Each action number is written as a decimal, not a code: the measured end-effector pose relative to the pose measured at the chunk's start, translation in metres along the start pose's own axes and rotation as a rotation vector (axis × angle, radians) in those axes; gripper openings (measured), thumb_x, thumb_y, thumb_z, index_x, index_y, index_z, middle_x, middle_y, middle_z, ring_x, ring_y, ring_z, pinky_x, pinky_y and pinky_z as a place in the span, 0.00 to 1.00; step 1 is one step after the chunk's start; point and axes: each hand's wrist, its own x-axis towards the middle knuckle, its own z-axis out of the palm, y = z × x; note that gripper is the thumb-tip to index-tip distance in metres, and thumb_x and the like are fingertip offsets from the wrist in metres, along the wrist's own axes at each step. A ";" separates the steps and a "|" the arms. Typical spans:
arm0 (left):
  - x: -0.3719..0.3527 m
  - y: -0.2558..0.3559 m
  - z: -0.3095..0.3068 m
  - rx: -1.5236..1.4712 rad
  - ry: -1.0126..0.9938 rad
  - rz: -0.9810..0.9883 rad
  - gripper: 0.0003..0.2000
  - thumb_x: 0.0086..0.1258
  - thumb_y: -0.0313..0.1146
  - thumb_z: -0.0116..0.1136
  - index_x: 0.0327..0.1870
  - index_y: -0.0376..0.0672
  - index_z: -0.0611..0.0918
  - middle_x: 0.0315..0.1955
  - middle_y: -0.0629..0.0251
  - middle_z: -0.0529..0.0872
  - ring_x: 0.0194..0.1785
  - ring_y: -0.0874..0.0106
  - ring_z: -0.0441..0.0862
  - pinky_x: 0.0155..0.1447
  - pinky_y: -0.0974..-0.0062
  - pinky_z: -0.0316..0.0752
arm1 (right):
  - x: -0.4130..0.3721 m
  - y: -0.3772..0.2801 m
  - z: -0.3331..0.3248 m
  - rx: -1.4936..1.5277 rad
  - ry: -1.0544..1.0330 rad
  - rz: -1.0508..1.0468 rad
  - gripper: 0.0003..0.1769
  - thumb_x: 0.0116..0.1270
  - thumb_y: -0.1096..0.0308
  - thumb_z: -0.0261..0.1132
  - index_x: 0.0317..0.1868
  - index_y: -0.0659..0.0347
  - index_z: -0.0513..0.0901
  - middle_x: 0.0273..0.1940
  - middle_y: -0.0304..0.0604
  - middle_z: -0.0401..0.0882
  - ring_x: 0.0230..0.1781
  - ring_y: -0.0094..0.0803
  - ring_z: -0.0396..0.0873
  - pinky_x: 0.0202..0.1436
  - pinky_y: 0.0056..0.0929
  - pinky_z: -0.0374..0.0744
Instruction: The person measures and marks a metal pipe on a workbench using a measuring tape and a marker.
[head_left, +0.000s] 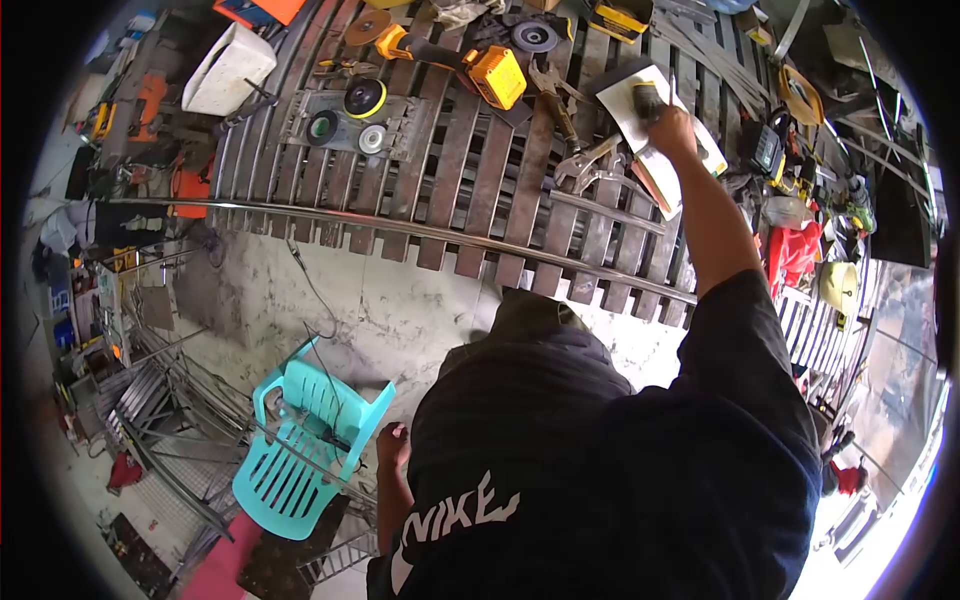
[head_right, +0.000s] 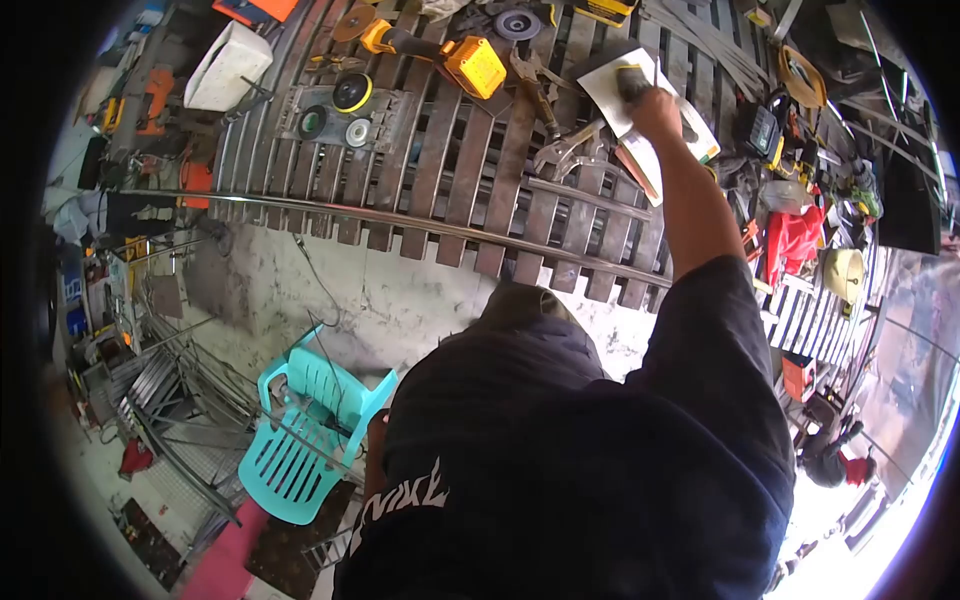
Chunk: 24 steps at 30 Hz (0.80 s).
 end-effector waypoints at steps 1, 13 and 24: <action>0.002 0.009 -0.008 -0.016 -0.004 0.000 0.13 0.78 0.37 0.65 0.55 0.39 0.91 0.55 0.48 0.93 0.61 0.49 0.90 0.64 0.55 0.84 | 0.005 0.001 -0.005 -0.086 -0.006 -0.035 0.22 0.73 0.52 0.72 0.59 0.56 0.91 0.54 0.63 0.91 0.57 0.58 0.90 0.60 0.52 0.88; 0.104 0.022 -0.092 0.092 -0.098 0.147 0.18 0.76 0.42 0.68 0.58 0.40 0.90 0.53 0.46 0.94 0.57 0.49 0.92 0.62 0.56 0.85 | -0.048 0.060 -0.187 0.053 0.723 -0.052 0.12 0.78 0.56 0.71 0.57 0.45 0.92 0.47 0.54 0.93 0.51 0.58 0.91 0.55 0.51 0.89; 0.161 0.004 -0.144 0.209 0.031 0.361 0.14 0.75 0.37 0.67 0.55 0.38 0.91 0.52 0.49 0.94 0.57 0.49 0.92 0.63 0.57 0.85 | -0.076 -0.005 -0.074 -0.089 0.140 0.092 0.45 0.70 0.33 0.72 0.78 0.51 0.79 0.69 0.54 0.86 0.71 0.50 0.84 0.73 0.51 0.83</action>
